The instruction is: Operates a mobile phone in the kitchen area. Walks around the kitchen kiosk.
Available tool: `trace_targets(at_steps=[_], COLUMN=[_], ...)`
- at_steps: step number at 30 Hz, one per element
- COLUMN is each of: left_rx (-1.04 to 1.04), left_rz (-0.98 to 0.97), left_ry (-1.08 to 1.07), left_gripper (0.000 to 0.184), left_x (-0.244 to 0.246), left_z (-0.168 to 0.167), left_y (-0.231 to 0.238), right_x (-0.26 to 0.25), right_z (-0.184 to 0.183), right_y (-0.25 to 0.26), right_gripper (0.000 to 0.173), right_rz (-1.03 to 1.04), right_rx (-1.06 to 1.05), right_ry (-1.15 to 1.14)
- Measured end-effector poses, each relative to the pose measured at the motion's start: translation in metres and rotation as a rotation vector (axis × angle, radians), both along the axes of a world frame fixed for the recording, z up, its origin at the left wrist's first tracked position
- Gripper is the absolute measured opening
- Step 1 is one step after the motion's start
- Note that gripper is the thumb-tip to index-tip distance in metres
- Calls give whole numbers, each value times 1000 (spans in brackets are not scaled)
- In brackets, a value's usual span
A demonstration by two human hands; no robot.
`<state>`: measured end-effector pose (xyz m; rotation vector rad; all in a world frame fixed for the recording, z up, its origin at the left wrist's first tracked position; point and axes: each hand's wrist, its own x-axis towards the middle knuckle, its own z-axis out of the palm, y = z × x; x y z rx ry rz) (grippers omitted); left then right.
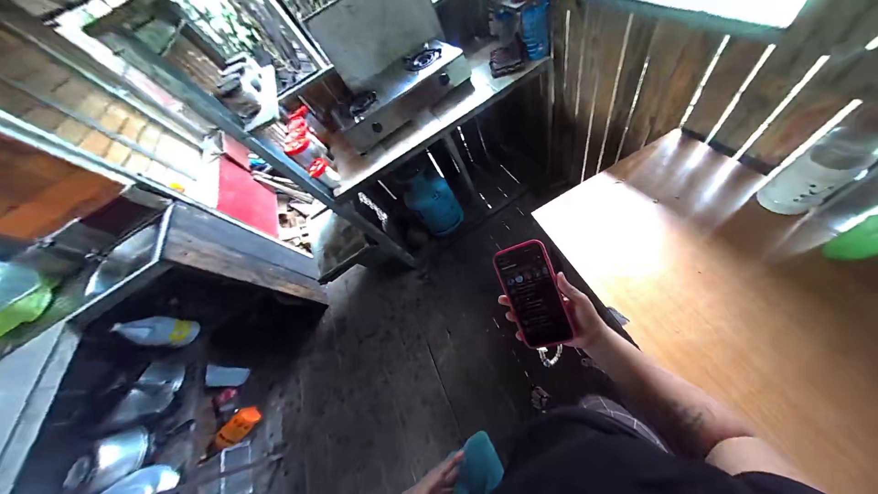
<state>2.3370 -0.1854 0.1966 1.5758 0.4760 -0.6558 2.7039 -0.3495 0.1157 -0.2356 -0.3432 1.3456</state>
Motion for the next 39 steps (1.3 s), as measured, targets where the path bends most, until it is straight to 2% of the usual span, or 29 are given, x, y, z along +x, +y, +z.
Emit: trace_targets(at_steps=[3,8,11,19,23,30,35,39], left_rx=[29,-38,-36,-23,-51,-42,-76,-155], left_rz=[-32,-61,-112,-329,-463,-690,-877,-950], left_ry=[-28,-44,-62,-21,-73,-39,-71,-95], left_gripper=[114,108,114,106,103,102,108,96], left_x=[12,15,22,58,80,134,166,180], left_z=[0,-8,-10,-8,-21,-28,-32,-33], left_y=[-11,-63,-92,-156,-182,-225,-249,-247], right_x=[-3,-5,-7,-26,-40,-80,-108,-117], right_z=[1,2,4,9,7,1,-2,-3], right_y=[-25,-78,-122,-258,-315,-405,-447,-453], right_gripper=[70,72,73,73,70,74,70,71], right_rz=[-71,-101,-138,-311,-431,-664,-794,-840], right_rx=[8,37,43,36,26,-93,-111,-110], right_ry=[9,8,-4,-57,-67,-88,-16,-14])
